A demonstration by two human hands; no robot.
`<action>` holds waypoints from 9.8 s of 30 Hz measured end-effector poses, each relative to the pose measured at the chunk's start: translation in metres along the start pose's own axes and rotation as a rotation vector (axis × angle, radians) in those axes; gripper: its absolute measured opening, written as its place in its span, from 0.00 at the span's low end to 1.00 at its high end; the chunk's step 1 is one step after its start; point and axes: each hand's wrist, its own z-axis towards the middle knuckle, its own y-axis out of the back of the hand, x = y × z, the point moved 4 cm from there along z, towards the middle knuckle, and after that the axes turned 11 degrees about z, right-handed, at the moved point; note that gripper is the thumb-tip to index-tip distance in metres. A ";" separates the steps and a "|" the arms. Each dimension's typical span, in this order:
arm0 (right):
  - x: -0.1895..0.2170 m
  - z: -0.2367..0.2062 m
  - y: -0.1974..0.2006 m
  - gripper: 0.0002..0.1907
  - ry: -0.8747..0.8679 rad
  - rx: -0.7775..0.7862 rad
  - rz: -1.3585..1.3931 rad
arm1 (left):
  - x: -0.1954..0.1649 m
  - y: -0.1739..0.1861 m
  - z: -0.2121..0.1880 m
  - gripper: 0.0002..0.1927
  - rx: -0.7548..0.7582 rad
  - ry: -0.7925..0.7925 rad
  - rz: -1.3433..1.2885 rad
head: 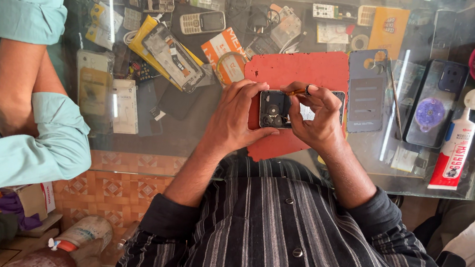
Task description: The person repairs a smartphone at a glass workbench. They use a screwdriver to work on the opened phone lying on a red mat, then lift the phone, press its power button, plug a charging cable into it, and continue prying and adjusting the phone's internal components with the screwdriver.
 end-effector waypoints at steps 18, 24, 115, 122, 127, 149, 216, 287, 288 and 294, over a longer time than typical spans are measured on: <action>0.008 0.008 0.005 0.33 0.045 0.010 -0.063 | -0.005 0.000 0.003 0.50 -0.010 -0.004 -0.033; 0.023 0.018 0.004 0.33 0.123 0.027 -0.155 | -0.005 0.000 0.003 0.50 -0.007 -0.007 -0.035; 0.049 -0.089 0.144 0.42 -0.227 -0.712 0.134 | -0.095 -0.102 0.102 0.19 0.104 -0.287 -0.108; 0.046 -0.057 0.076 0.36 -0.106 -0.398 0.085 | -0.036 0.004 0.035 0.26 -0.089 -0.113 -0.047; 0.034 -0.046 0.014 0.35 -0.054 -0.169 0.110 | -0.019 0.017 -0.004 0.47 -0.003 -0.033 -0.063; 0.035 -0.035 -0.015 0.37 0.122 0.041 -0.090 | -0.005 0.003 -0.008 0.43 0.059 -0.063 0.080; 0.035 -0.028 0.004 0.18 0.033 0.261 -0.041 | -0.022 0.009 0.001 0.30 -0.048 -0.107 -0.040; 0.099 -0.218 0.253 0.03 -0.659 -0.929 -0.327 | -0.026 -0.041 0.039 0.08 -0.090 -0.120 -0.065; 0.100 -0.223 0.256 0.04 -0.592 -1.066 -0.148 | -0.026 -0.041 0.039 0.08 -0.091 -0.115 -0.072; 0.088 -0.208 0.237 0.06 -0.313 -1.058 0.404 | -0.018 -0.036 0.035 0.08 -0.095 -0.029 -0.144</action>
